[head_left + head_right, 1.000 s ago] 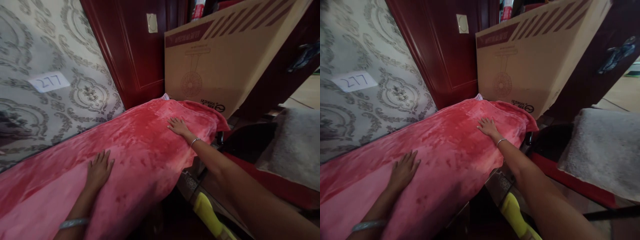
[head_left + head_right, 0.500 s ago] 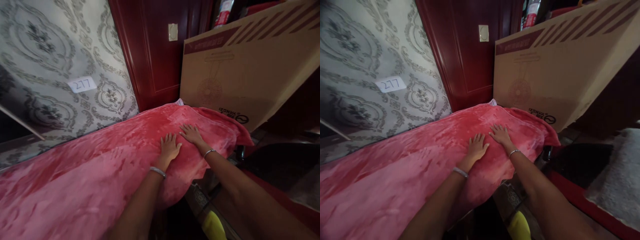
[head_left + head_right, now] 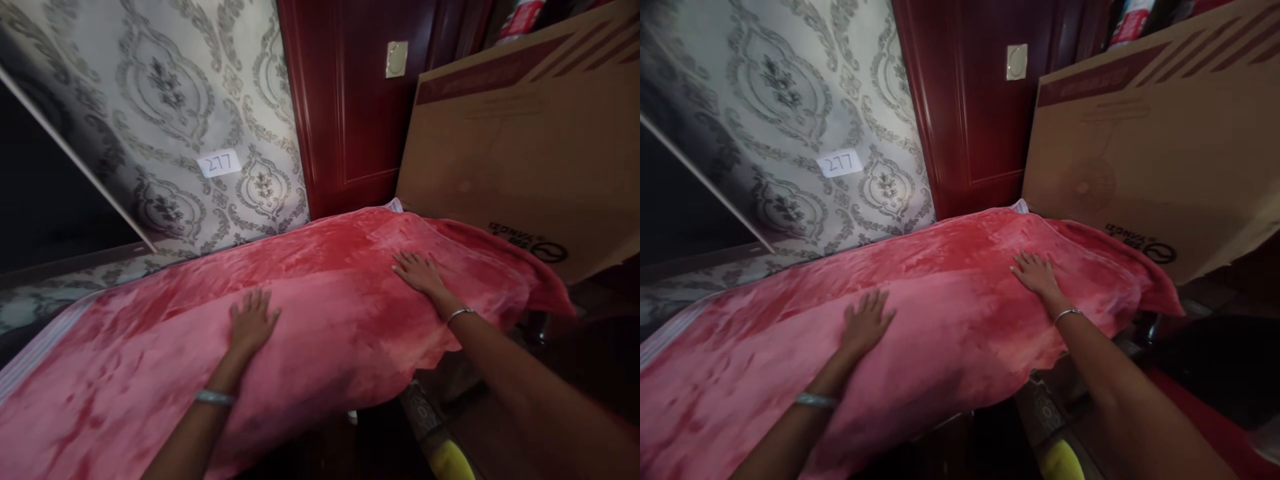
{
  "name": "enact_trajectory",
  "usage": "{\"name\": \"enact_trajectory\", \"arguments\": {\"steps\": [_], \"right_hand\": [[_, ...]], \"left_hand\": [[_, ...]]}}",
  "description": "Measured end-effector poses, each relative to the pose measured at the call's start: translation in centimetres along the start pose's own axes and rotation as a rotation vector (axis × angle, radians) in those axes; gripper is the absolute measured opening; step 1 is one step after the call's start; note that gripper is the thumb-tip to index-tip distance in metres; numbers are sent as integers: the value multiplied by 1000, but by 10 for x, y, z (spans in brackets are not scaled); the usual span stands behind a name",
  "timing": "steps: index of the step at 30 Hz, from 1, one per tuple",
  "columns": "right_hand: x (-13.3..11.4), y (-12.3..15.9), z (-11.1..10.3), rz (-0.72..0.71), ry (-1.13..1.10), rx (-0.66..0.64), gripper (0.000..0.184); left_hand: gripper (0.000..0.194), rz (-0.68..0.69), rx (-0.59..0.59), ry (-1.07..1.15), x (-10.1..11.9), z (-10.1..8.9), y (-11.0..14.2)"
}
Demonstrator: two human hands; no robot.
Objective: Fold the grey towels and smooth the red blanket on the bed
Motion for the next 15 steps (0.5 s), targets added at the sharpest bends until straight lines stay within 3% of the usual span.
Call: {"name": "enact_trajectory", "arguments": {"steps": [4,7,11,13,15], "right_hand": [[2,2,2,2,-1,16,62],[2,5,-2,3,-11,-14,62],[-17,3,-9,51,-41,-46,67],[-48,2,-7,-32,-42,8,72],[-91,5,5,-203,-26,71,73]], "left_hand": [[63,-292,1,0,-127,13,37],[62,-425,15,45,-179,21,61],[62,-464,51,40,-187,25,76],[62,-474,41,45,-181,27,79],[64,-471,19,67,-178,29,81]]}}
Point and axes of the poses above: each hand's wrist, its own y-axis away from the middle knuckle, its own z-axis out of the palm, x = y × z, the point moved 6 cm from there along -y, towards the middle knuckle, and after that the axes turned 9 degrees about -x, right-handed, at the moved point
